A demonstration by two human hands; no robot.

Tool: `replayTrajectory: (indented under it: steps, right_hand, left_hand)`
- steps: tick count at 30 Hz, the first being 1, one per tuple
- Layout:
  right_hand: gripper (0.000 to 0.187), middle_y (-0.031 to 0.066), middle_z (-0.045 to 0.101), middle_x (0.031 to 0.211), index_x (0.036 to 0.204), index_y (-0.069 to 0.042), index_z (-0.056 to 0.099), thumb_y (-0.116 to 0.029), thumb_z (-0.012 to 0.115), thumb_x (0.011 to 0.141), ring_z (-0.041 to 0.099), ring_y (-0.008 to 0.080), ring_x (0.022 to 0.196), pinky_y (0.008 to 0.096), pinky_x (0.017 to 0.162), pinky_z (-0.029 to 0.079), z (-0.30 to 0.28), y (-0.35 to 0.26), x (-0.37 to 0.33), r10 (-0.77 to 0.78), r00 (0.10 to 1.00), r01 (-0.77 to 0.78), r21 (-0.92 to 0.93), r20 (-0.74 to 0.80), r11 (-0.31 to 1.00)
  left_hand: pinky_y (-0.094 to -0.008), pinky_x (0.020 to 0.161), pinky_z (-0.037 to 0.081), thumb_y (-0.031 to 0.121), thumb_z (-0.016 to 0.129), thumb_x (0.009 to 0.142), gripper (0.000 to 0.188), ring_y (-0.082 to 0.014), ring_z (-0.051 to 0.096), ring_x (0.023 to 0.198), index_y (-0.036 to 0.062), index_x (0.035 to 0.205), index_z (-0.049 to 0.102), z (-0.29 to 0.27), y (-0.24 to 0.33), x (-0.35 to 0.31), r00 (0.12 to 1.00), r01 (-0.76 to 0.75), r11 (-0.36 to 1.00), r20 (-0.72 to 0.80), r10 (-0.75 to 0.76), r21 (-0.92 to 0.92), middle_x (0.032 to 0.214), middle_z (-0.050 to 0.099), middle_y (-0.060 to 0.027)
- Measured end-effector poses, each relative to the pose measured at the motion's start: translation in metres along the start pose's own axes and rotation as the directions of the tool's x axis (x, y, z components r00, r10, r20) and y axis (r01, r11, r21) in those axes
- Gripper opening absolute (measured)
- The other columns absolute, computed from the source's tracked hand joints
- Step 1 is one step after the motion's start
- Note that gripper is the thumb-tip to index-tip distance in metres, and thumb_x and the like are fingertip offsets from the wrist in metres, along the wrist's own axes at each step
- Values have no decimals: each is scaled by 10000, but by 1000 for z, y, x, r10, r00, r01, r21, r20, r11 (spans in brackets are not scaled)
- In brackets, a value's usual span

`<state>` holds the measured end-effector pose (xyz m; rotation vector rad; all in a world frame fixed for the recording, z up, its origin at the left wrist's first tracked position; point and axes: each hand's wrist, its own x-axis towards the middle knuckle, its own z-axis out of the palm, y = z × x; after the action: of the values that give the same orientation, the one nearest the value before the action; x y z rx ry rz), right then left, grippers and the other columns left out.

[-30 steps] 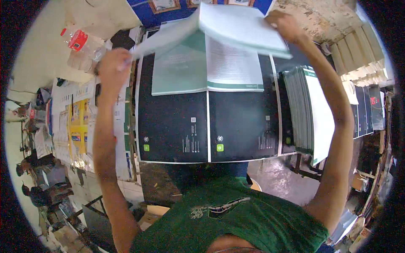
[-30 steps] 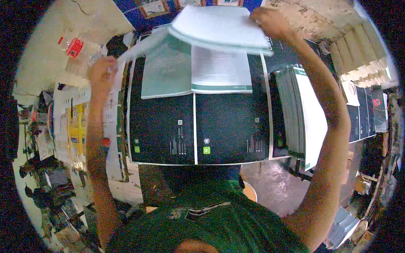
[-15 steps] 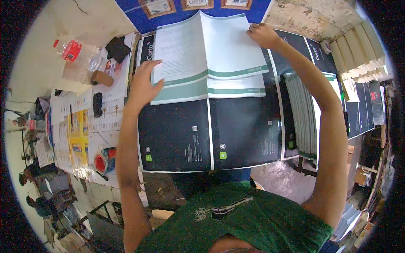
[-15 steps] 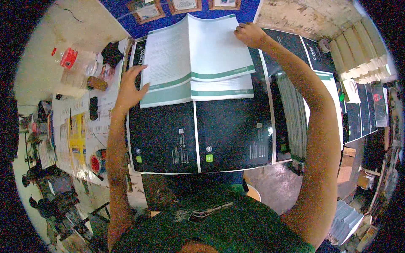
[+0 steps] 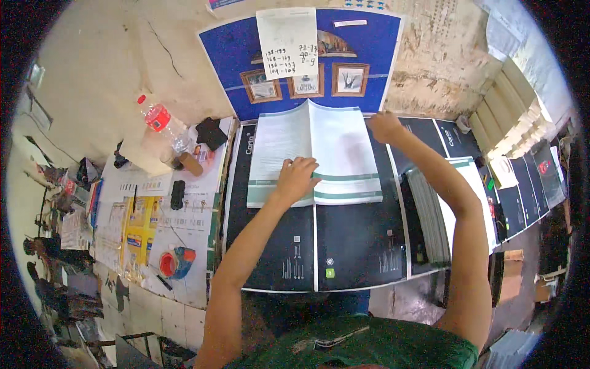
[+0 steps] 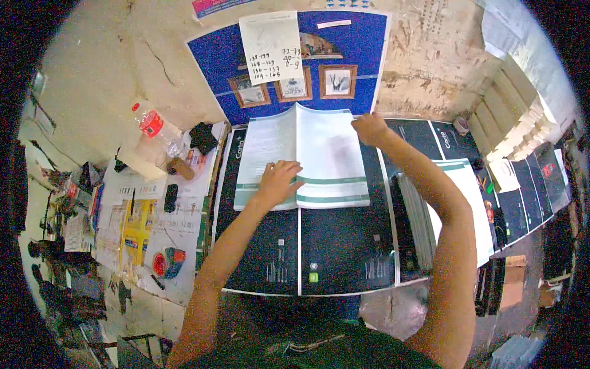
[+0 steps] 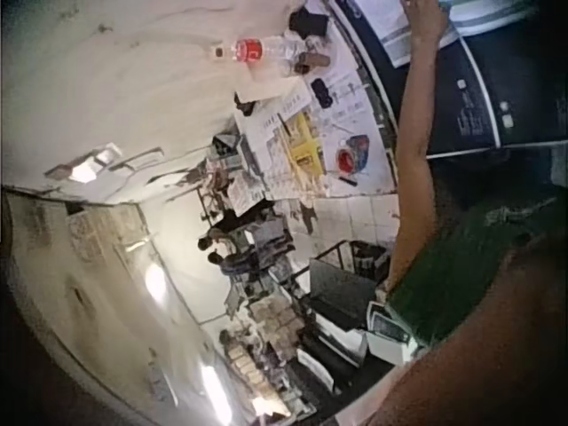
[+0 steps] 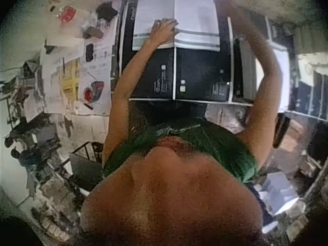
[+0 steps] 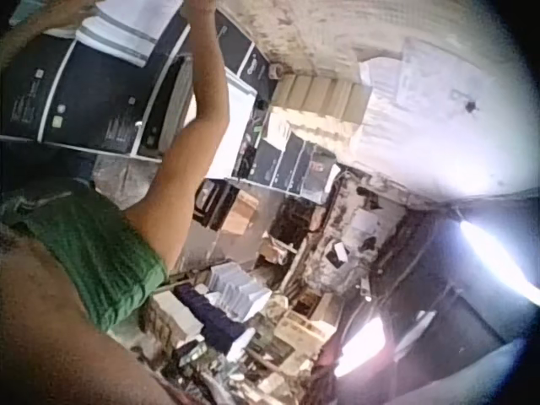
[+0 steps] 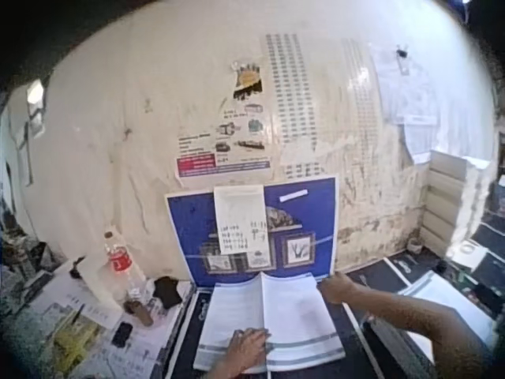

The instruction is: The person flips through pages of several bound books and handles stacks of printed paper on a work table.

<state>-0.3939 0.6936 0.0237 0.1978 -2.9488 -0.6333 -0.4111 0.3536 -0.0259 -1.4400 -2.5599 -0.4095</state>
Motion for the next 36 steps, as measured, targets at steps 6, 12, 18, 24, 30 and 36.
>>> replayTrajectory:
  steps: [6, 12, 18, 24, 30, 36]
  right_hand:
    - [348, 162, 680, 874, 934, -60, 651, -397, 666, 848, 657, 377, 844, 466, 740, 519, -139, -8, -151, 278, 960, -237, 442, -30, 865]
    - [602, 187, 664, 789, 780, -11, 656, -606, 731, 736, 642, 343, 789, 427, 767, 495, -114, -7, -315, 574, 818, -523, 463, 38, 715]
    - [807, 262, 675, 785, 733, 38, 676, -765, 666, 658, 675, 430, 789, 511, 740, 537, -99, -23, -339, 527, 740, -654, 263, 418, 710]
    - [604, 137, 707, 782, 810, -23, 710, -623, 706, 742, 687, 299, 777, 409, 697, 533, -101, -3, -336, 442, 785, -592, 317, 435, 741]
    - [478, 95, 719, 794, 800, -25, 700, -501, 691, 837, 697, 182, 768, 325, 691, 530, -107, 17, -347, 304, 805, -567, 512, 509, 645]
    - [472, 92, 717, 763, 777, -2, 702, -469, 694, 850, 697, 158, 744, 296, 681, 533, -106, 18, -352, 306, 835, -546, 616, 457, 568]
  left_hand:
    - [-452, 1003, 406, 355, 690, 838, 433, -285, 528, 1194, 84, 1170, 630, -14, 0, 2, 995, 83, 982, 60, -74, -168, 1250, 606, -90]
    - [-312, 869, 499, 254, 642, 930, 324, -176, 624, 990, 33, 1168, 639, -24, 25, -37, 746, 11, 574, -375, -550, -819, 1109, 661, -88]
    - [-307, 876, 483, 160, 639, 934, 346, -184, 602, 1013, -18, 1223, 573, -4, 73, -155, 708, 80, 513, -314, -633, -854, 1119, 629, -135]
    - [-285, 847, 480, 132, 629, 936, 327, -172, 601, 982, -21, 1221, 577, 37, 67, -236, 697, 242, 469, -185, -693, -849, 1070, 636, -110]
    - [-291, 831, 482, 133, 633, 934, 316, -167, 615, 919, -18, 1208, 590, 34, 78, -232, 723, 268, 517, -185, -665, -813, 1021, 652, -106]
    - [-300, 826, 484, 144, 639, 932, 310, -161, 611, 899, -17, 1194, 601, 38, 72, -234, 730, 280, 561, -207, -652, -779, 1004, 658, -111]
